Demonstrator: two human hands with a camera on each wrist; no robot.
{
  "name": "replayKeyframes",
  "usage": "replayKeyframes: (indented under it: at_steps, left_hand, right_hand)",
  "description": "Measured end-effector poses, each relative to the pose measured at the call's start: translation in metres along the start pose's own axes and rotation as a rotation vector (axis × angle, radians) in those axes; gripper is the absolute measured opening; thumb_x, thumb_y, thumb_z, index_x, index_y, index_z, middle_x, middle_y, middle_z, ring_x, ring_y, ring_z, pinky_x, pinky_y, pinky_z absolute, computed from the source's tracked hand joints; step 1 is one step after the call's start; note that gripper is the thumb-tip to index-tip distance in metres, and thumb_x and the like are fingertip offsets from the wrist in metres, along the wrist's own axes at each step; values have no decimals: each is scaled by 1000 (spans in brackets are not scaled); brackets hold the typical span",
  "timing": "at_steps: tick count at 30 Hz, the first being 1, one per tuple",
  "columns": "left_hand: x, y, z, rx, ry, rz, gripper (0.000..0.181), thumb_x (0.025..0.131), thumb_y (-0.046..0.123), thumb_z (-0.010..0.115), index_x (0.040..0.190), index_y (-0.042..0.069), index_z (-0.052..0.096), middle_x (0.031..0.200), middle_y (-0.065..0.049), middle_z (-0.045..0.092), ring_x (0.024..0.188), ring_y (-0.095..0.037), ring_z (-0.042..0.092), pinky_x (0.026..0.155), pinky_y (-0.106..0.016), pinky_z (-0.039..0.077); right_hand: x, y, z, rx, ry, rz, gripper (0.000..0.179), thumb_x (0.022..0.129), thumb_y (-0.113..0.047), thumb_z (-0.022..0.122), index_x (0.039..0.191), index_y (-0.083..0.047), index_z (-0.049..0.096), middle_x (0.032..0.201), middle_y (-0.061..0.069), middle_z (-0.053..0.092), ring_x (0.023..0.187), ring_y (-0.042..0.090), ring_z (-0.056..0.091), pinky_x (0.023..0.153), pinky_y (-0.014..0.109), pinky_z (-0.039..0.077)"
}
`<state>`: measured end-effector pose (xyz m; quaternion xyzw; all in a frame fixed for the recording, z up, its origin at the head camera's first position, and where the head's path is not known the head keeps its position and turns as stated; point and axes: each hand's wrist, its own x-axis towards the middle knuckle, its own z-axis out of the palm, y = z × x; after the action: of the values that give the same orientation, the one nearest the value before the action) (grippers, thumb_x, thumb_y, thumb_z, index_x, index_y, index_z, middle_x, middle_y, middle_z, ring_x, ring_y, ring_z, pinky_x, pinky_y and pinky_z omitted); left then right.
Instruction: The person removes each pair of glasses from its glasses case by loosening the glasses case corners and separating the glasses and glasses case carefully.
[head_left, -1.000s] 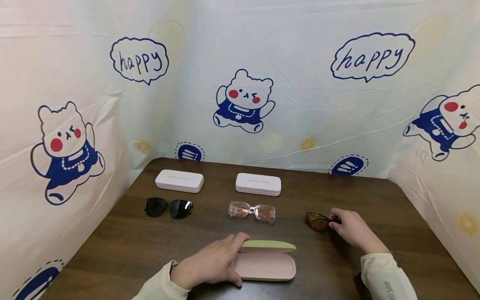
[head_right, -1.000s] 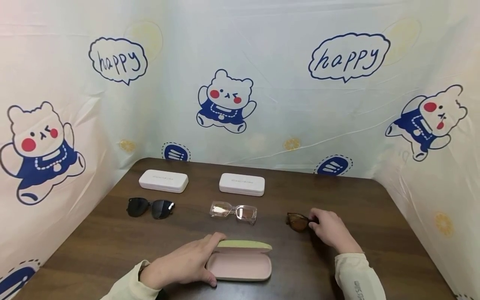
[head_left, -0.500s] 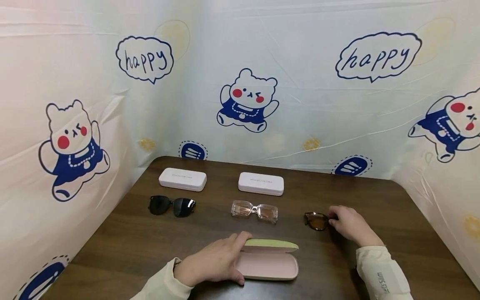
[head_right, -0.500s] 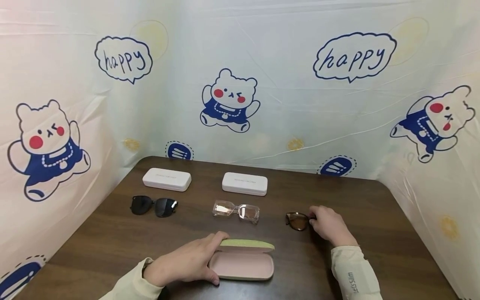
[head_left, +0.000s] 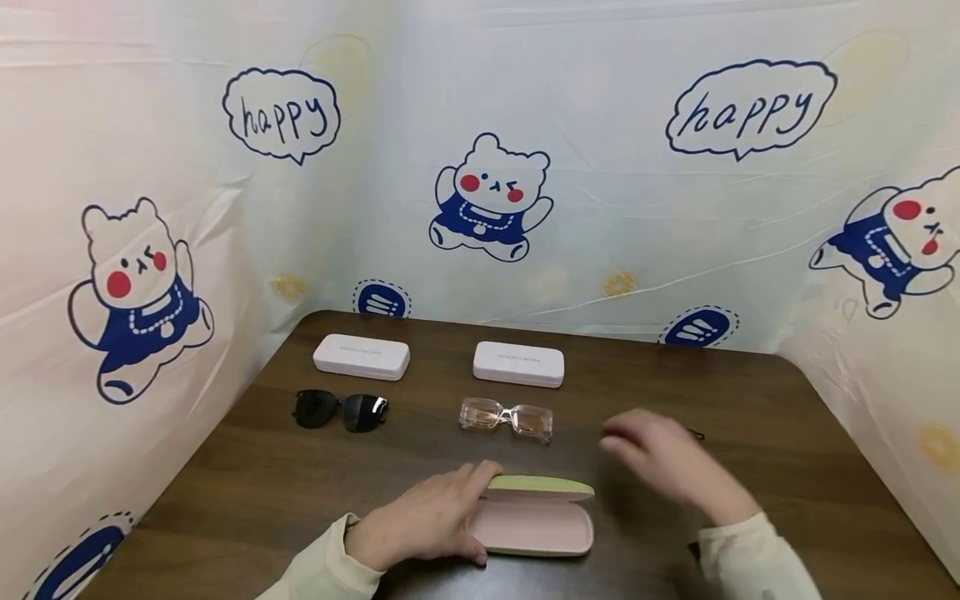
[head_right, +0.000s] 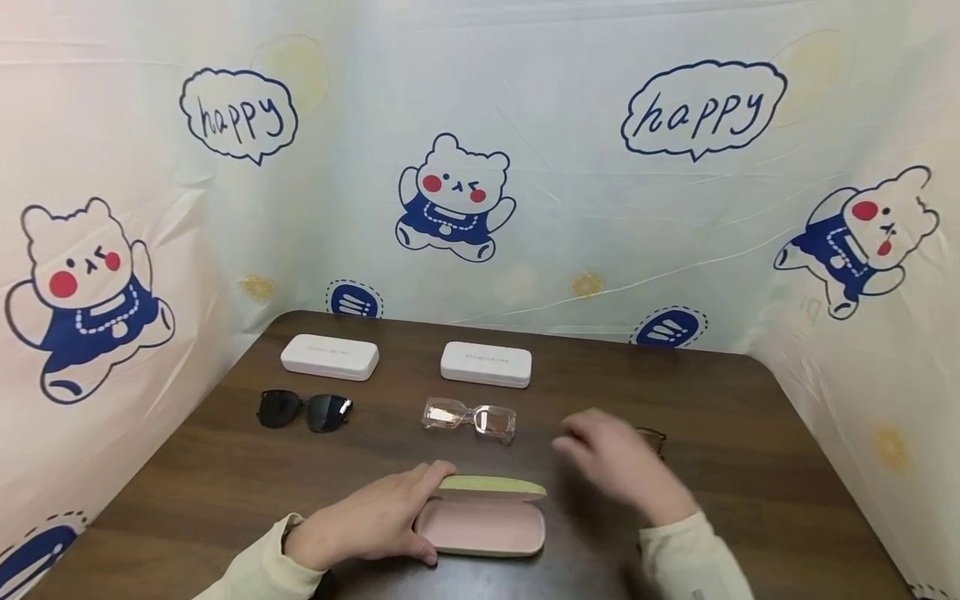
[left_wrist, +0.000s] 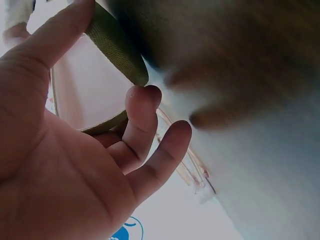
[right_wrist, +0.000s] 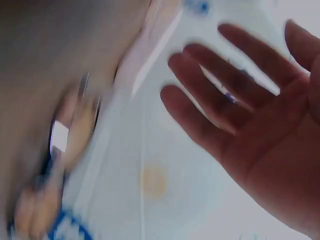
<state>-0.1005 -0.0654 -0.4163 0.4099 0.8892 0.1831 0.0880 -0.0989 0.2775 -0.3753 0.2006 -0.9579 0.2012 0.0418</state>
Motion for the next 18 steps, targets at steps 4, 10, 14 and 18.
replayKeyframes:
  at_steps: [4, 10, 14, 18]
  left_hand:
    - [1, -1, 1, -8, -2, 19, 93, 73, 45, 89, 146, 23, 36, 111, 0, 59, 89, -13, 60, 70, -35, 52]
    - [4, -2, -4, -93, -91, 18, 95, 79, 46, 85, 154, 29, 29, 123, -4, 57, 97, -12, 61, 78, -35, 52]
    - [4, -3, -5, -91, -104, -1, 103, 79, 33, 88, 158, 30, 22, 124, -4, 58, 98, -11, 60, 81, -35, 52]
    - [2, 2, -2, 27, -57, 3, 106, 74, 31, 89, 158, 27, 25, 116, -4, 63, 95, -16, 62, 80, -38, 53]
  right_hand:
    - [1, -41, 21, 214, -242, -144, 45, 107, -40, 47, 128, -7, 69, 121, 3, 69, 110, 22, 65, 91, 45, 52]
    - [-3, -41, 38, 392, -400, -124, 51, 109, -42, 41, 148, -12, 53, 144, 4, 55, 127, 20, 54, 100, 44, 47]
    - [-4, -39, 42, 435, -414, -157, 50, 107, -41, 46, 150, -16, 51, 146, 0, 54, 129, 20, 53, 100, 41, 47]
    - [-5, -43, 43, 417, -412, -208, 51, 104, -42, 53, 150, -21, 51, 144, -3, 55, 128, 31, 52, 99, 46, 46]
